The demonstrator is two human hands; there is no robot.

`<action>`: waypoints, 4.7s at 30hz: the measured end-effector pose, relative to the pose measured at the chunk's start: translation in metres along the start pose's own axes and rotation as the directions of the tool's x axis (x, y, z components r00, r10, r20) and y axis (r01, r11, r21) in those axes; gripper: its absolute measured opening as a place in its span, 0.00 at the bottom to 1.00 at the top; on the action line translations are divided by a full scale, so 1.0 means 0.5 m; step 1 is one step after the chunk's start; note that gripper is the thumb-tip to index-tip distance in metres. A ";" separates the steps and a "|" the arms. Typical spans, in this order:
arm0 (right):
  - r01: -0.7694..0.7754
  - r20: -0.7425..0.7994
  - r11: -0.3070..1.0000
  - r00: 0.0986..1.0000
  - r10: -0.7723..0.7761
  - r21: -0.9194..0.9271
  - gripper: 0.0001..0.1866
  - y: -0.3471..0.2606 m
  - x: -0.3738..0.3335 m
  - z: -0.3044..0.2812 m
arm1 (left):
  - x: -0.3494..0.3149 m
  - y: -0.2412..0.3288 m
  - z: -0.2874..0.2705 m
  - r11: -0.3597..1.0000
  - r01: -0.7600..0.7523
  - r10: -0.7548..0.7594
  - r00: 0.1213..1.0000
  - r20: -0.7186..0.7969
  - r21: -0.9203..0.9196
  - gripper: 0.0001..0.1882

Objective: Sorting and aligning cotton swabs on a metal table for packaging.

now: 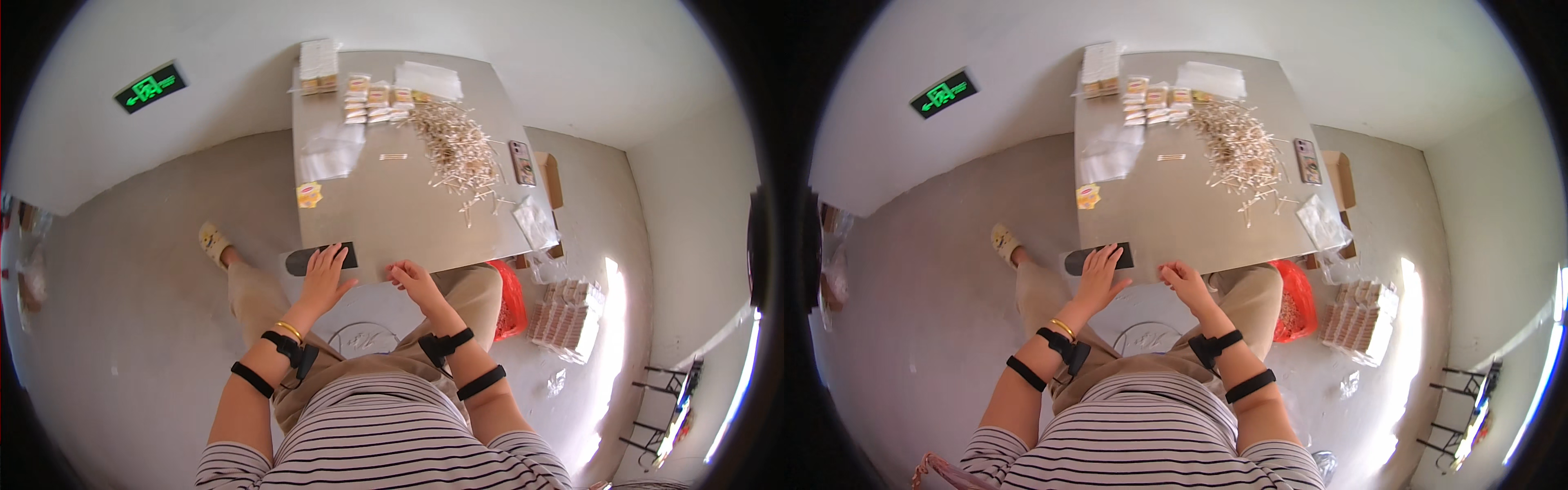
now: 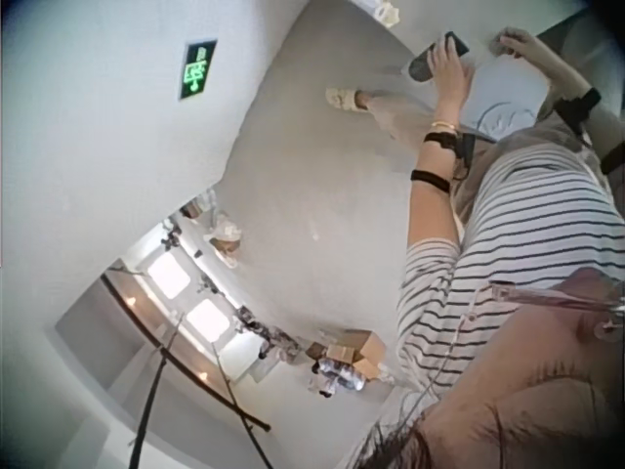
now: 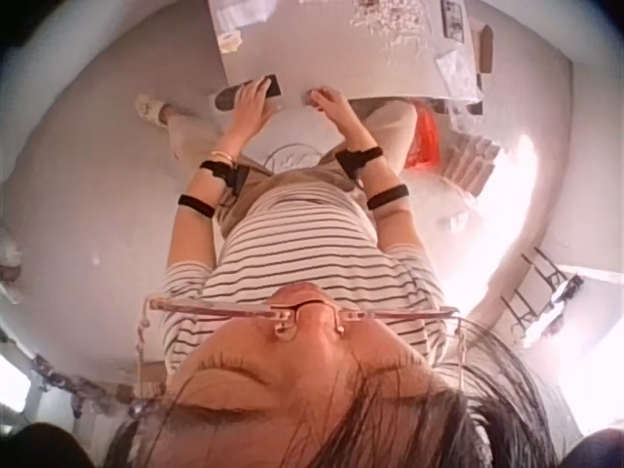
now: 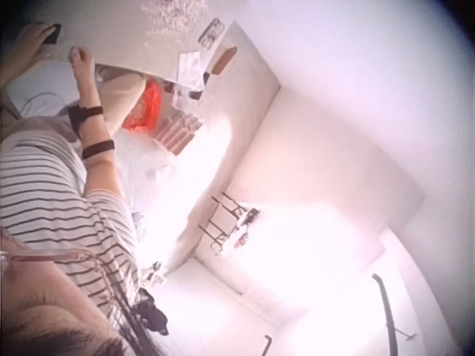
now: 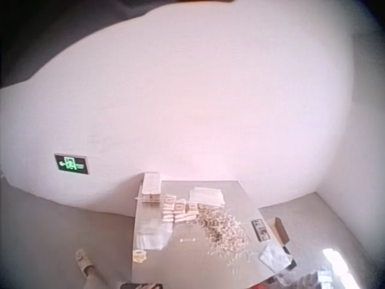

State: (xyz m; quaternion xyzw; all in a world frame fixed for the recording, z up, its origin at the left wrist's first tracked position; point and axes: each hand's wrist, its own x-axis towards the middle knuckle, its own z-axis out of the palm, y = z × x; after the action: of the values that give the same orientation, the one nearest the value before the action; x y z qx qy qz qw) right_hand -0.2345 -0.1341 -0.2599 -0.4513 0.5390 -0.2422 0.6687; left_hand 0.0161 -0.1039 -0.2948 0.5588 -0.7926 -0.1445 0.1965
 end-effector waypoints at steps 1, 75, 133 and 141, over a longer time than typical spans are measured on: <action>0.016 -0.045 1.000 0.999 -0.017 -0.005 0.14 -0.004 0.011 -0.013 | 0.007 0.004 0.002 1.000 0.000 0.000 1.000 0.004 -0.013 0.37; -0.093 -0.735 0.789 0.444 -0.513 -0.607 0.14 0.007 0.139 -0.533 | 0.523 0.109 0.158 0.914 -0.277 0.221 0.953 0.209 0.297 0.30; 0.099 -0.524 0.871 0.765 -0.375 -0.481 0.09 -0.019 0.099 -0.450 | 0.549 0.216 0.187 0.955 -0.288 0.280 0.955 0.094 0.075 0.20; 0.073 -0.605 0.866 0.687 -0.403 -0.494 0.09 -0.031 0.119 -0.446 | 0.544 0.207 0.198 0.992 -0.122 0.121 0.991 0.050 0.017 0.13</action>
State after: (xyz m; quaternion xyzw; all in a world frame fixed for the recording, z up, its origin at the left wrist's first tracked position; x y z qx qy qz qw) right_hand -0.4237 -0.2662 -0.2791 -0.5321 0.7229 -0.3539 0.2627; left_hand -0.1977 -0.3246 -0.2946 0.5075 -0.8313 -0.1381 0.1799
